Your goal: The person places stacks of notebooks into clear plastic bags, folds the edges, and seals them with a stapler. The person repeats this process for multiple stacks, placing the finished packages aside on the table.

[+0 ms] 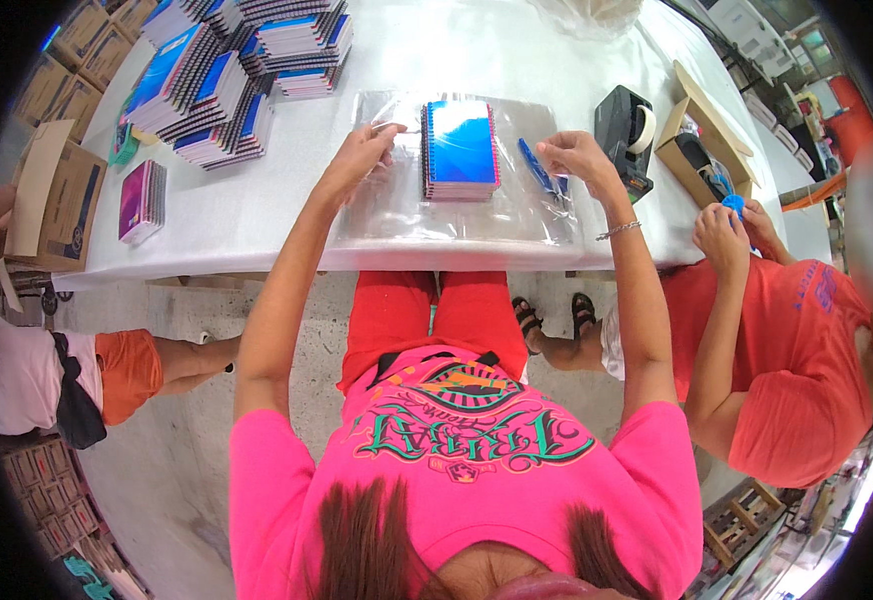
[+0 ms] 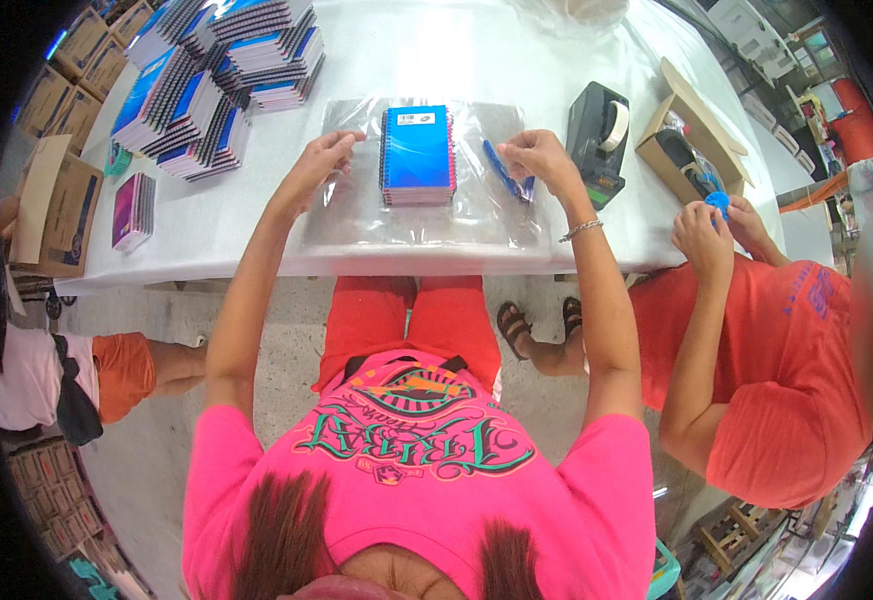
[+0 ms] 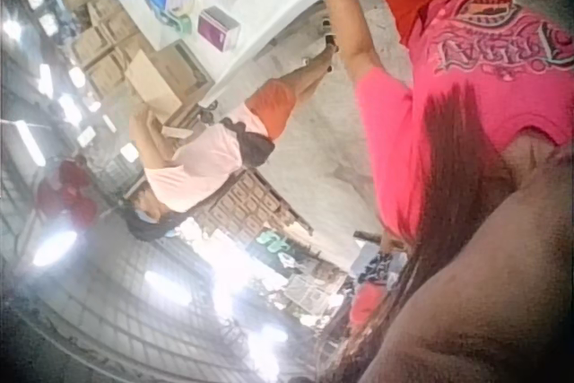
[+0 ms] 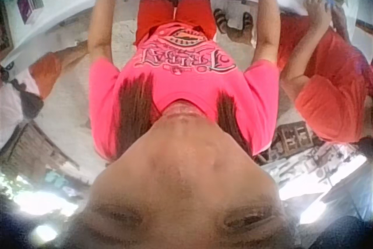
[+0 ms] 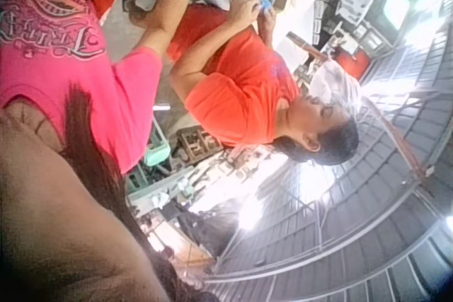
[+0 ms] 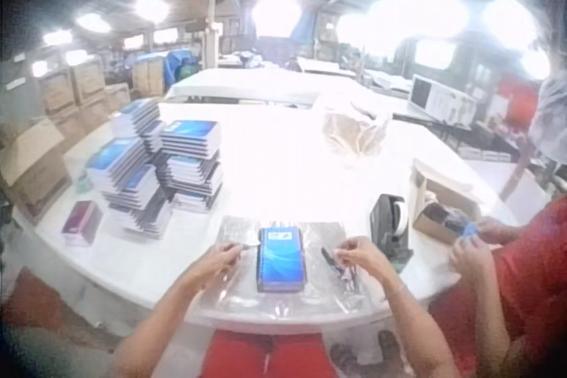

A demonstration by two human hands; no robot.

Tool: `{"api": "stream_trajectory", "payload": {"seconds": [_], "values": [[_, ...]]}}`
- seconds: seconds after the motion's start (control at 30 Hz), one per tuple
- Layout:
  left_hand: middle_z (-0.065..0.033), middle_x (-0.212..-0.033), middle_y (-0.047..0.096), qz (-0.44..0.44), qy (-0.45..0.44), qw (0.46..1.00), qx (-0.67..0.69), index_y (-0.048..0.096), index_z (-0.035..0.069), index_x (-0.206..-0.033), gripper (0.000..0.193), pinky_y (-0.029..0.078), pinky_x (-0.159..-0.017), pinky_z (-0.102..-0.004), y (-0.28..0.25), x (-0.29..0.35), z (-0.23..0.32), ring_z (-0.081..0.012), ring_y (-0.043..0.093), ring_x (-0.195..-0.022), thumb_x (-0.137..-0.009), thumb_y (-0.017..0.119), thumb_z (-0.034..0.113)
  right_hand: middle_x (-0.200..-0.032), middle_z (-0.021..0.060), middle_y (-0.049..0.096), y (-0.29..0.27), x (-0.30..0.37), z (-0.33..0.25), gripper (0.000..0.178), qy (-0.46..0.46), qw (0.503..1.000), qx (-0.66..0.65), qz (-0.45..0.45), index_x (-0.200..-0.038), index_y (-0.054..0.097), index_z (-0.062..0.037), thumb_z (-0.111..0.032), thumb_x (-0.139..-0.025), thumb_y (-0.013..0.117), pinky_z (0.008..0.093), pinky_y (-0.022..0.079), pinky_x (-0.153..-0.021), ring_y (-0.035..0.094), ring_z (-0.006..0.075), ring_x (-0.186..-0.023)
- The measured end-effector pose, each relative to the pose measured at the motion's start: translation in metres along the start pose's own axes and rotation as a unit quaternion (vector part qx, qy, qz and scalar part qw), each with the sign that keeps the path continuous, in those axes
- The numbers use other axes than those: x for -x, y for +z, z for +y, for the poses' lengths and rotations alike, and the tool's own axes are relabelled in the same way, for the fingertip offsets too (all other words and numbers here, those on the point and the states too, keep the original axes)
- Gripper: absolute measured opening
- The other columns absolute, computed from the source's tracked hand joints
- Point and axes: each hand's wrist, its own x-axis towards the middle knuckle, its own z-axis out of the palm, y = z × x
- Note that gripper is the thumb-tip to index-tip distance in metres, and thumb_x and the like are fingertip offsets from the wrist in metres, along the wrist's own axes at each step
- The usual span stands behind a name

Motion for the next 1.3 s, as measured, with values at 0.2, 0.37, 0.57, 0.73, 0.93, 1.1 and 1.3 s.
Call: {"api": "stream_trajectory", "payload": {"seconds": [0.2, 0.37, 0.57, 0.73, 0.93, 1.1, 1.3], "values": [[-0.0248, -0.094, 0.068, 0.118, 0.07, 0.962, -0.235, 0.06, -0.003, -0.105, 0.039, 0.049, -0.079, -0.0439, 0.008, -0.012, 0.019, -0.0382, 0.066, -0.088, -0.097, 0.05, 0.034, -0.074, 0.0024, 0.061, 0.015, 0.002, -0.035, 0.029, -0.002, 0.993, -0.092, -0.069, -0.097, 0.061, -0.0005, -0.029, -0.093, 0.067, 0.017, 0.05, -0.057, 0.058, 0.0071, -0.063], [-0.0288, -0.09, 0.067, 0.13, 0.108, 0.931, -0.324, 0.058, -0.002, -0.102, 0.038, 0.047, -0.082, -0.051, 0.023, -0.012, 0.037, -0.0457, 0.064, -0.09, -0.098, 0.047, 0.034, -0.072, 0.0019, 0.061, 0.027, -0.004, -0.05, 0.032, -0.025, 0.993, -0.067, -0.091, -0.093, 0.059, -0.0039, -0.035, -0.094, 0.064, 0.0178, 0.048, -0.053, 0.057, 0.0073, -0.058], [-0.0296, -0.094, 0.066, 0.132, 0.109, 0.923, -0.346, 0.057, 0.0, -0.105, 0.036, 0.047, -0.083, -0.0536, 0.035, -0.012, 0.044, -0.0477, 0.063, -0.092, -0.099, 0.043, 0.033, -0.068, 0.0025, 0.06, 0.04, -0.009, -0.059, 0.031, -0.075, 0.993, 0.088, -0.026, -0.093, 0.059, -0.0018, -0.033, -0.095, 0.062, 0.0214, 0.048, -0.053, 0.056, 0.008, -0.057], [-0.0291, -0.095, 0.066, 0.146, 0.088, 0.923, -0.344, 0.057, 0.0, -0.108, 0.037, 0.047, -0.084, -0.0528, 0.021, -0.01, 0.034, -0.0466, 0.063, -0.094, -0.099, 0.044, 0.034, -0.073, 0.0081, 0.065, 0.007, -0.018, -0.018, 0.036, -0.022, 0.985, 0.135, 0.107, -0.098, 0.062, 0.0047, -0.031, -0.092, 0.063, 0.0277, 0.053, -0.056, 0.063, 0.0152, -0.059], [-0.0225, -0.084, 0.067, 0.162, 0.083, 0.93, -0.318, 0.059, 0.001, -0.109, 0.042, 0.048, -0.077, -0.0445, 0.008, -0.012, 0.02, -0.0353, 0.066, -0.081, -0.097, 0.049, 0.041, -0.074, 0.0105, 0.065, -0.002, -0.025, 0.01, 0.045, 0.061, 0.992, -0.014, 0.109, -0.096, 0.061, 0.0064, -0.038, -0.091, 0.066, 0.0265, 0.054, -0.055, 0.065, 0.016, -0.061], [-0.0219, -0.084, 0.067, 0.163, 0.085, 0.936, -0.299, 0.061, 0.001, -0.107, 0.042, 0.048, -0.076, -0.0425, 0.005, -0.014, 0.016, -0.033, 0.066, -0.08, -0.097, 0.05, 0.04, -0.075, 0.0108, 0.065, 0.002, -0.012, -0.012, 0.055, 0.046, 0.998, 0.037, -0.02, -0.099, 0.06, 0.0082, -0.046, -0.089, 0.067, 0.0244, 0.057, -0.063, 0.067, 0.0149, -0.068], [-0.0277, -0.098, 0.067, 0.143, 0.074, 0.951, -0.264, 0.062, 0.0, -0.107, 0.04, 0.046, -0.087, -0.0478, 0.012, -0.013, 0.026, -0.0432, 0.064, -0.098, -0.096, 0.049, 0.037, -0.077, 0.0063, 0.066, 0.017, -0.003, -0.033, 0.04, 0.01, 1.0, -0.021, -0.017, -0.097, 0.061, -0.0009, -0.04, -0.091, 0.066, 0.0208, 0.056, -0.065, 0.065, 0.0111, -0.067]]}}
